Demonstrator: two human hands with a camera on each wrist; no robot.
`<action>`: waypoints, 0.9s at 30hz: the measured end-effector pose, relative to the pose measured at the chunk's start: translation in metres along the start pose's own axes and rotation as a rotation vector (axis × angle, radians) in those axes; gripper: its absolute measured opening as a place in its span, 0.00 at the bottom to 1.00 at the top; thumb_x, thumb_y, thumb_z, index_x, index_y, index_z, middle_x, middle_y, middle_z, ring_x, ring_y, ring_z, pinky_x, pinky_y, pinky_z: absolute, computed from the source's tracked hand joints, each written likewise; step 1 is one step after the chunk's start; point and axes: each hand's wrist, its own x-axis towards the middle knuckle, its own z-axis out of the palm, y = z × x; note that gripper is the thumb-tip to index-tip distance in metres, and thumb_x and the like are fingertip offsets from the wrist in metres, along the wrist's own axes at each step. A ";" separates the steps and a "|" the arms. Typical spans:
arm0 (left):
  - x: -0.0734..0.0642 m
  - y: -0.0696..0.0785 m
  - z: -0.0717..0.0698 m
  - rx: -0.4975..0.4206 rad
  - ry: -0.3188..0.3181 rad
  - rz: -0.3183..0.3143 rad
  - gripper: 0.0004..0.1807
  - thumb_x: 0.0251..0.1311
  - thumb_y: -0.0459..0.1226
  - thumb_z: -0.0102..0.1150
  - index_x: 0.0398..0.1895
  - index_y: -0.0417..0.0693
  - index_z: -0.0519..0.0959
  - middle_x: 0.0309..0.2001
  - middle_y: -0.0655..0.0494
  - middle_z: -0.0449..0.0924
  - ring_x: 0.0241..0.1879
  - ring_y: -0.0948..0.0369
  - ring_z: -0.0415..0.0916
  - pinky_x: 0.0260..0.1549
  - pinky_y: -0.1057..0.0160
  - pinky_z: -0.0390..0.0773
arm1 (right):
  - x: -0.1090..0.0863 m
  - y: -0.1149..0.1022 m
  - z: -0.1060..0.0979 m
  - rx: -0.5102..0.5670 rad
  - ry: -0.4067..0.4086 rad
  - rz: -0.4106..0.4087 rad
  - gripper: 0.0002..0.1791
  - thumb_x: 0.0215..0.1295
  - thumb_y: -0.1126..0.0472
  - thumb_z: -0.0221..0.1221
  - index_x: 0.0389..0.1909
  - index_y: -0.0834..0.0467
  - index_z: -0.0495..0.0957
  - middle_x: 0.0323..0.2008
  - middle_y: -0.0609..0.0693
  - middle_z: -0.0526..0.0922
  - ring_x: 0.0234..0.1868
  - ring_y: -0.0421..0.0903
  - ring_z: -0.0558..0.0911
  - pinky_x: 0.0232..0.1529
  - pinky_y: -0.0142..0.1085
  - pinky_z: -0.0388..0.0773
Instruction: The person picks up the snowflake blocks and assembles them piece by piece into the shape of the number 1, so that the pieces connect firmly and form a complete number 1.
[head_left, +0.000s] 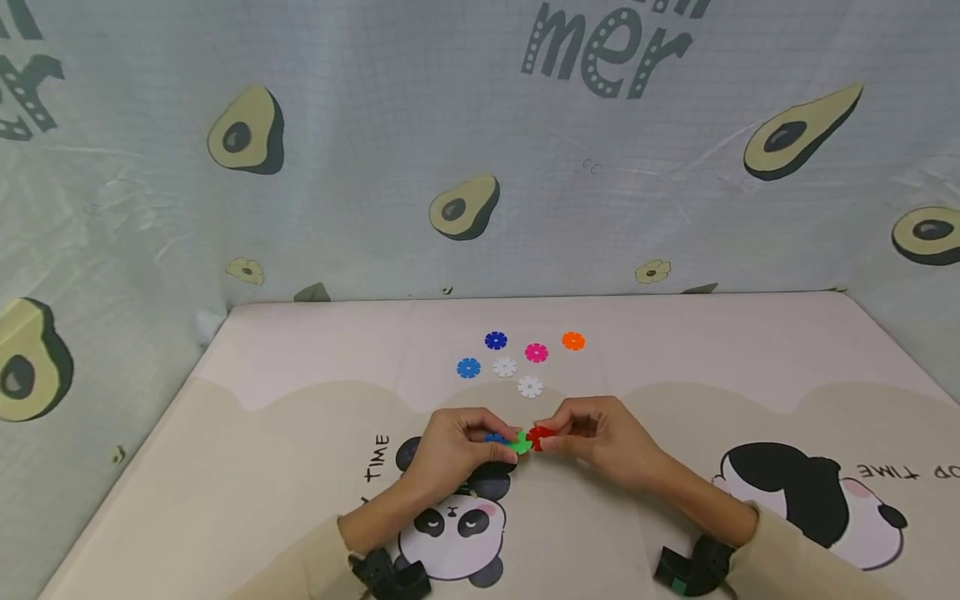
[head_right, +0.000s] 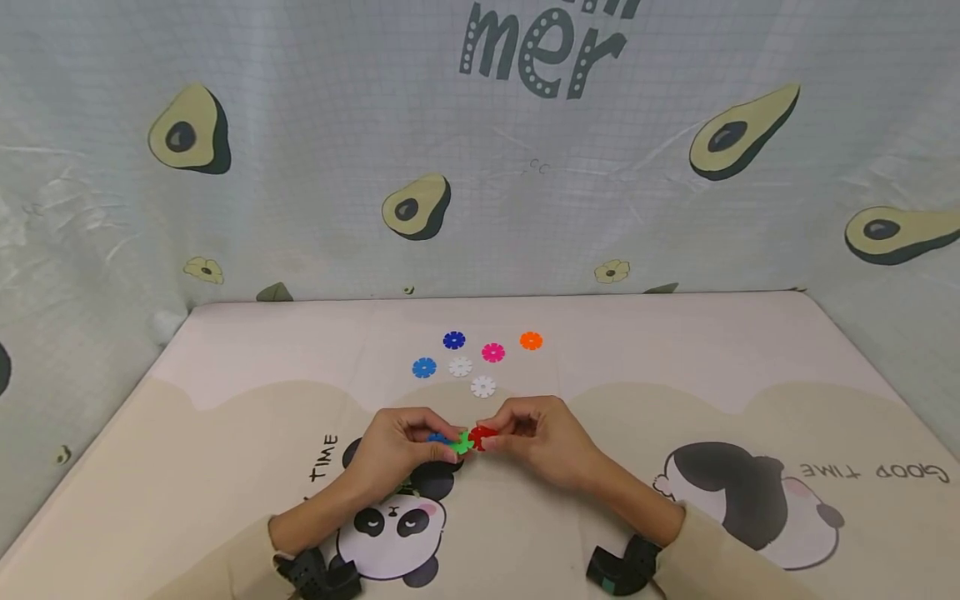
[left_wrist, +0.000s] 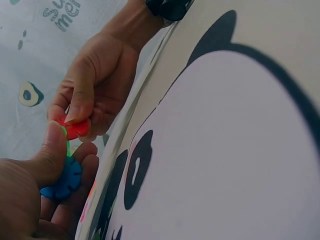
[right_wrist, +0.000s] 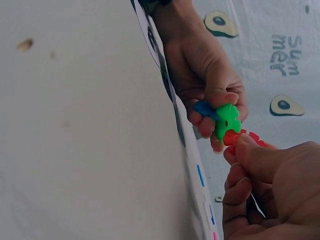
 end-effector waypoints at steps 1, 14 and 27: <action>0.000 0.000 0.000 0.000 -0.001 -0.002 0.07 0.47 0.29 0.71 0.32 0.41 0.85 0.37 0.54 0.86 0.35 0.58 0.84 0.36 0.65 0.81 | 0.000 0.000 0.000 0.002 -0.002 0.000 0.05 0.56 0.64 0.68 0.34 0.57 0.85 0.27 0.49 0.83 0.27 0.45 0.77 0.27 0.31 0.75; 0.002 0.000 0.000 0.046 -0.005 -0.040 0.07 0.46 0.30 0.72 0.30 0.44 0.86 0.34 0.56 0.86 0.32 0.59 0.84 0.32 0.68 0.80 | 0.001 0.003 0.002 -0.007 -0.005 0.020 0.04 0.56 0.64 0.68 0.32 0.55 0.85 0.28 0.48 0.83 0.29 0.47 0.80 0.29 0.33 0.77; 0.001 0.002 0.000 0.062 0.022 -0.018 0.07 0.46 0.30 0.73 0.30 0.45 0.86 0.34 0.57 0.86 0.32 0.60 0.84 0.32 0.67 0.80 | 0.000 0.002 0.008 -0.028 0.050 0.023 0.04 0.55 0.64 0.69 0.30 0.51 0.85 0.27 0.46 0.84 0.31 0.47 0.80 0.31 0.35 0.79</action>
